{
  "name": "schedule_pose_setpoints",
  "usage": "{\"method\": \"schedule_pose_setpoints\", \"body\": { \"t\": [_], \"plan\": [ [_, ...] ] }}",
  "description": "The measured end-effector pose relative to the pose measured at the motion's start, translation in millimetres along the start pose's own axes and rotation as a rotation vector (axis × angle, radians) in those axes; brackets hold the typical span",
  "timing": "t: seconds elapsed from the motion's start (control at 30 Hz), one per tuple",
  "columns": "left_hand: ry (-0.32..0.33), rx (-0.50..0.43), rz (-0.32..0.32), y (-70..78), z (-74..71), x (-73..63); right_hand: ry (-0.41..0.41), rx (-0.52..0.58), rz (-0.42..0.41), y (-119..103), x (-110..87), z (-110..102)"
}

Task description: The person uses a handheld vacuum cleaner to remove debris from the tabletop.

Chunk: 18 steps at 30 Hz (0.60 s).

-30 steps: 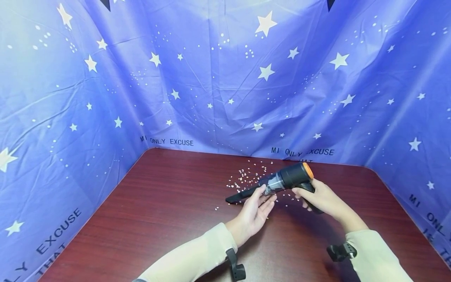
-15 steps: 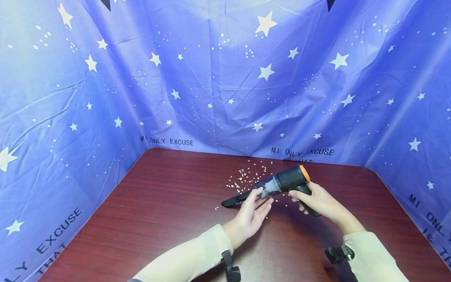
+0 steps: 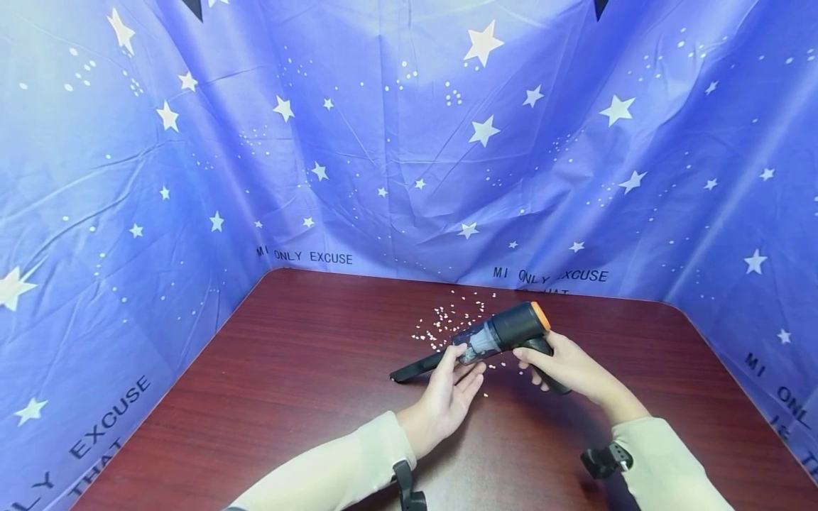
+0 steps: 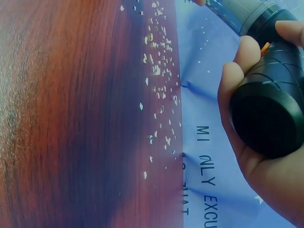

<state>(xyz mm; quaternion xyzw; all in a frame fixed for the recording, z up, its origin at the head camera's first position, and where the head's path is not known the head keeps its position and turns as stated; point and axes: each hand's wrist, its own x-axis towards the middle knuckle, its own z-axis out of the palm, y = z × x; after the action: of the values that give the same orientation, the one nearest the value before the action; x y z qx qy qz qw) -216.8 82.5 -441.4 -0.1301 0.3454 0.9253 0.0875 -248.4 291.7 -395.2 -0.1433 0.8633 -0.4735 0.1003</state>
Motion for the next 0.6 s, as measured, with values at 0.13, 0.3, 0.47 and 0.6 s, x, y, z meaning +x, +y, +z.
{"method": "schedule_pose_setpoints", "body": {
  "t": [0.13,0.3,0.47,0.6],
  "plan": [
    [-0.02,0.004,0.008,0.4,-1.7,-2.0,-0.006,0.006,-0.002,0,-0.4,0],
    [-0.051,0.014,0.019,1.5,1.9,-0.3,0.019,0.011,0.006,1,-1.7,-1],
    [-0.009,-0.011,0.029,2.4,17.3,10.0,0.062,0.048,-0.011,3,-4.0,-4],
    [0.011,-0.038,0.052,3.7,32.4,18.8,0.06,0.087,-0.053,6,-6.2,-7]
  ]
}}
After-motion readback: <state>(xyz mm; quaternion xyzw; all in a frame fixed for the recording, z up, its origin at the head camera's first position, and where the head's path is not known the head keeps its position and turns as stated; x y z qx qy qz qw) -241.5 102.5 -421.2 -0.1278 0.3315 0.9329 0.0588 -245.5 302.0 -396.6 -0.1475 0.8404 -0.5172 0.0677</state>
